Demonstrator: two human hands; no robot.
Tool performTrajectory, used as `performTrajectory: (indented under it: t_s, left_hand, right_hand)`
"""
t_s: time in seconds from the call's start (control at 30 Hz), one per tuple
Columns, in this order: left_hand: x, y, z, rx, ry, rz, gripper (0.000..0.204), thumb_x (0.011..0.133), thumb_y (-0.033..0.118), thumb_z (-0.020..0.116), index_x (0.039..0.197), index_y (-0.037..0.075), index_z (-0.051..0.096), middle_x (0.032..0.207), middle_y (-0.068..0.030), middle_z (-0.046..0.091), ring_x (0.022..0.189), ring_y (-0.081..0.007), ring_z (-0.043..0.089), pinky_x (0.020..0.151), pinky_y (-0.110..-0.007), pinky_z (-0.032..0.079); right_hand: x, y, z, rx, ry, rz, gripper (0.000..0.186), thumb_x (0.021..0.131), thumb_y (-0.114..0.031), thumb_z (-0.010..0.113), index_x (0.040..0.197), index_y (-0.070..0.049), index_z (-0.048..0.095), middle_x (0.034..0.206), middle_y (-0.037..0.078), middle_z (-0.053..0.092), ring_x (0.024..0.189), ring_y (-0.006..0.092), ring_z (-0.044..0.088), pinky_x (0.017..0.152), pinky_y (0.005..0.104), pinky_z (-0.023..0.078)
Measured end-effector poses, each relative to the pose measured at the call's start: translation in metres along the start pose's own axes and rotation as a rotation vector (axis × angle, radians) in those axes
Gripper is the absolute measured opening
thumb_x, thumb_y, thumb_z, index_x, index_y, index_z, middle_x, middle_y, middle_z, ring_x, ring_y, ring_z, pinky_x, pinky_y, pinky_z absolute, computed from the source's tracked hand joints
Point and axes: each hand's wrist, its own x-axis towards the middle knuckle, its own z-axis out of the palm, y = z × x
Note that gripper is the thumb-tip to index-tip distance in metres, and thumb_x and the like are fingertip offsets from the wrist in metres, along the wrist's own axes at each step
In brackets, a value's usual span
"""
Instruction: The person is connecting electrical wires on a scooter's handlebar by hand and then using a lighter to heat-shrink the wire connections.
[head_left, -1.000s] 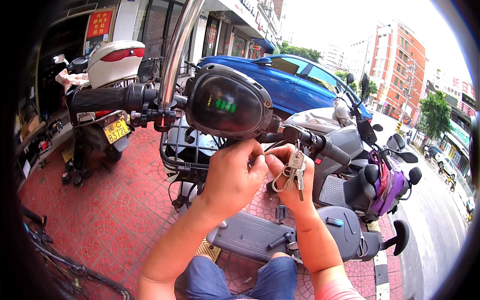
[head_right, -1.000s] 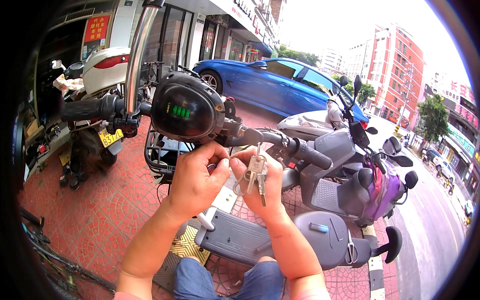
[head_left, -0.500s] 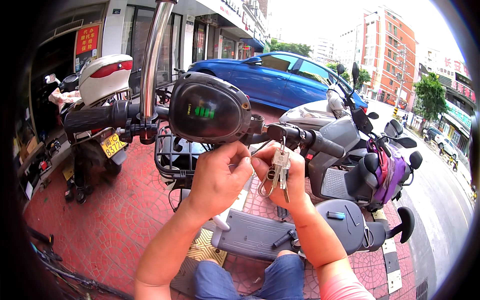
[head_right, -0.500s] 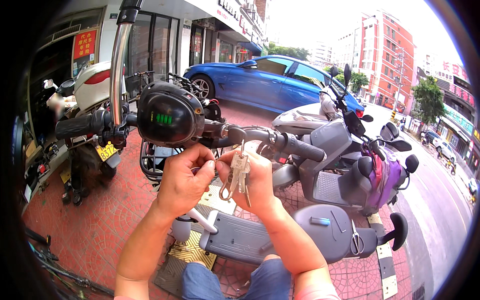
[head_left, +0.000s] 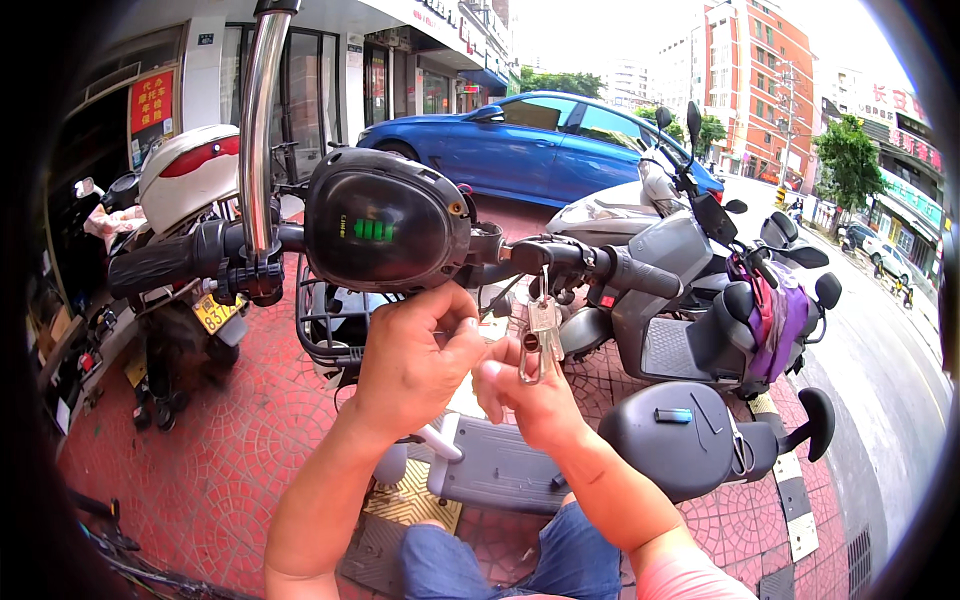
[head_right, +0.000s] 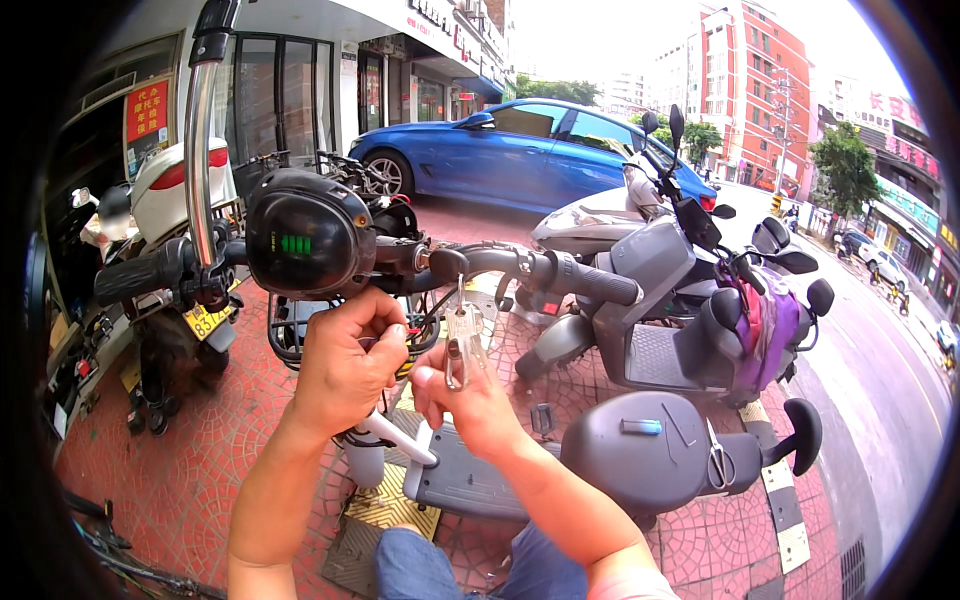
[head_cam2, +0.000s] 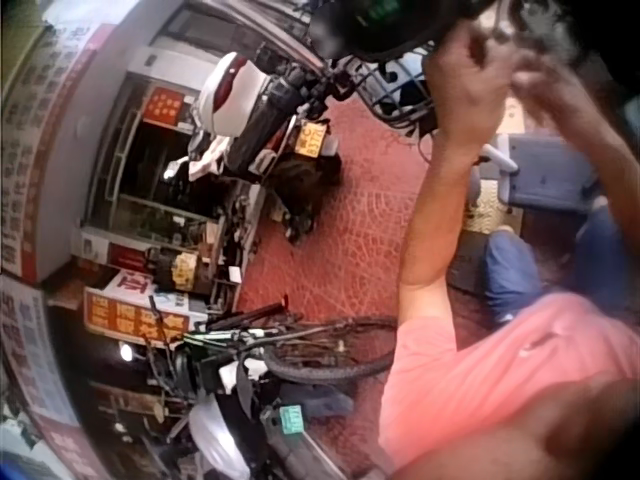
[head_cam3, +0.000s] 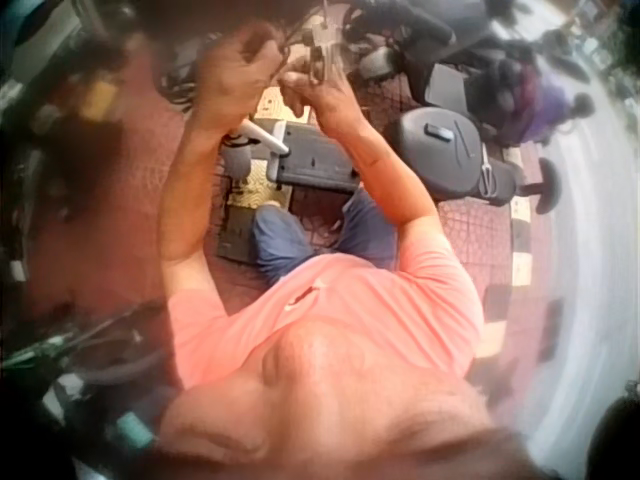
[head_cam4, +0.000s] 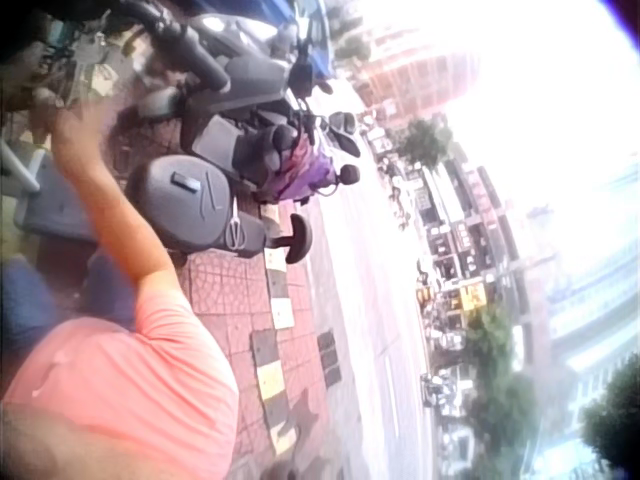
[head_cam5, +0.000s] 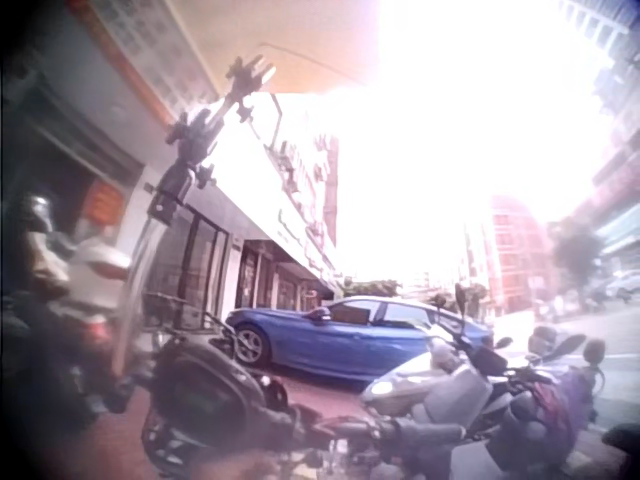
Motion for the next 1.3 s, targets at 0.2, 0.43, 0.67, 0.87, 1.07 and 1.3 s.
performTrajectory:
  t_s: [0.2, 0.43, 0.67, 0.87, 1.07, 1.3]
  left_hand:
    - [0.0, -0.001, -0.001, 0.003, -0.018, -0.012, 0.004, 0.098, -0.001, 0.062, 0.094, -0.001, 0.064, 0.073, 0.0008, 0.064, 0.059, -0.004, 0.059, 0.051, -0.026, 0.048]
    - [0.002, 0.001, -0.001, 0.04, -0.013, -0.017, 0.004, 0.097, 0.0, 0.062, 0.094, -0.001, 0.064, 0.072, 0.0007, 0.064, 0.06, -0.0046, 0.06, 0.052, -0.025, 0.049]
    - [0.003, 0.001, 0.002, 0.067, 0.004, -0.023, 0.003, 0.091, 0.002, 0.066, 0.092, -0.001, 0.066, 0.072, -0.0031, 0.065, 0.062, -0.0063, 0.06, 0.057, -0.027, 0.049]
    - [0.002, 0.003, -0.001, 0.071, -0.03, -0.057, 0.004, 0.096, 0.002, 0.063, 0.093, 0.0, 0.065, 0.072, 0.0022, 0.062, 0.061, -0.0031, 0.057, 0.053, -0.024, 0.047]
    - [0.004, 0.004, 0.005, -0.001, 0.003, -0.066, 0.005, 0.09, 0.002, 0.069, 0.091, -0.001, 0.066, 0.07, -0.0019, 0.063, 0.064, -0.0051, 0.058, 0.059, -0.027, 0.048]
    - [0.0, 0.003, 0.01, -0.08, 0.013, -0.165, 0.008, 0.102, 0.003, 0.062, 0.094, 0.003, 0.065, 0.077, 0.0038, 0.06, 0.059, -0.0018, 0.053, 0.051, -0.022, 0.043]
  right_hand:
    - [-0.062, -0.067, -0.003, -0.768, -0.204, -0.201, 0.013, 0.095, -0.011, 0.08, 0.095, 0.001, 0.076, 0.079, 0.006, 0.072, 0.068, 0.0101, 0.064, 0.062, 0.0269, 0.05]
    - [-0.002, -0.131, -0.001, -1.139, 0.344, -0.859, 0.023, 0.089, -0.013, 0.085, 0.107, -0.003, 0.073, 0.09, 0.009, 0.071, 0.081, 0.0209, 0.07, 0.068, 0.0355, 0.053]
    - [0.025, -0.137, -0.01, -1.433, 0.186, -1.099, 0.022, 0.08, -0.007, 0.081, 0.098, -0.007, 0.069, 0.092, 0.009, 0.067, 0.085, 0.0339, 0.064, 0.075, 0.0454, 0.052]
    - [0.033, -0.14, -0.013, -1.492, 0.156, -1.173, 0.018, 0.078, -0.002, 0.078, 0.09, -0.007, 0.065, 0.089, 0.009, 0.065, 0.081, 0.0304, 0.064, 0.072, 0.0416, 0.051]
    - [-0.017, -0.172, -0.052, -0.819, 0.161, -0.605, 0.011, 0.089, 0.0, 0.079, 0.091, -0.001, 0.068, 0.086, 0.003, 0.071, 0.078, 0.0077, 0.065, 0.071, 0.0274, 0.051]
    - [-0.137, -0.15, -0.121, -0.516, 0.258, -0.218, 0.02, 0.096, -0.005, 0.082, 0.104, 0.002, 0.064, 0.085, 0.002, 0.068, 0.069, 0.0058, 0.062, 0.06, 0.0223, 0.048]
